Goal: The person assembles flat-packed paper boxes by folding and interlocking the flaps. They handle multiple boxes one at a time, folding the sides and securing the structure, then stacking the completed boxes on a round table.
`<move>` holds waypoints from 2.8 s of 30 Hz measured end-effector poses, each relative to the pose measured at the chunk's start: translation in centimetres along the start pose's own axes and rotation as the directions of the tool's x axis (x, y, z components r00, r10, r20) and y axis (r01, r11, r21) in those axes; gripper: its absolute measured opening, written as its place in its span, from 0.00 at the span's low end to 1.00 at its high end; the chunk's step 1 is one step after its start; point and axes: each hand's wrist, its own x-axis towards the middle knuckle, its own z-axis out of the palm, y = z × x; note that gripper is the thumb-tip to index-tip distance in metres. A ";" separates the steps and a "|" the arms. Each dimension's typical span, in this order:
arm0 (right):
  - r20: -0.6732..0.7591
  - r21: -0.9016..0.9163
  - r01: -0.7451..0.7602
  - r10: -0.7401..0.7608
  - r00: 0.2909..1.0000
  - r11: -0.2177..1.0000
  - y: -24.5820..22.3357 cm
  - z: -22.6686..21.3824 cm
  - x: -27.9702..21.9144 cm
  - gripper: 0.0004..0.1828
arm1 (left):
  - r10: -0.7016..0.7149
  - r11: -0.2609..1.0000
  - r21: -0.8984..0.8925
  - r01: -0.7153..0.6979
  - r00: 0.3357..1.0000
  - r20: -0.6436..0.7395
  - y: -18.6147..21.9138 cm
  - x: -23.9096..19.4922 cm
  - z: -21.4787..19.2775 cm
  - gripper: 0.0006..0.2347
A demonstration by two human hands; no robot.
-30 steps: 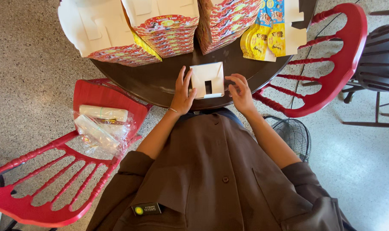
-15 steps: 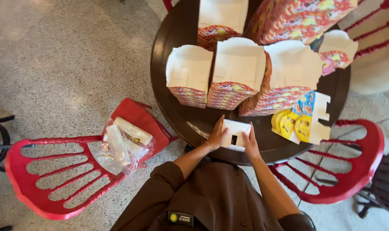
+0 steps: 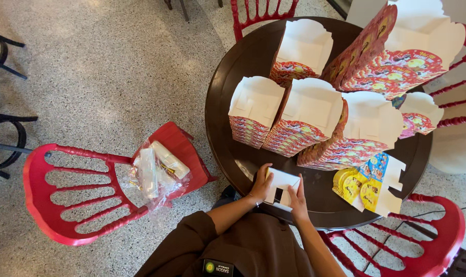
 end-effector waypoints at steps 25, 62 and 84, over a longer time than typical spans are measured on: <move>-0.274 -0.500 -0.168 0.029 0.961 0.849 -6.8 1.6 -4.1 0.26 | -0.068 0.987 0.145 0.073 0.997 -0.035 1.7 1.6 -0.3 0.16; -0.031 -0.736 0.033 -0.082 0.996 0.677 -8.4 3.7 -5.1 0.09 | -0.628 0.709 0.076 0.701 0.578 0.522 0.1 0.5 -4.5 0.25; -0.050 -0.675 -0.072 0.052 0.997 0.734 -8.9 3.7 -4.7 0.08 | -0.460 0.375 -0.353 0.857 0.503 0.732 -0.7 -0.6 -4.4 0.23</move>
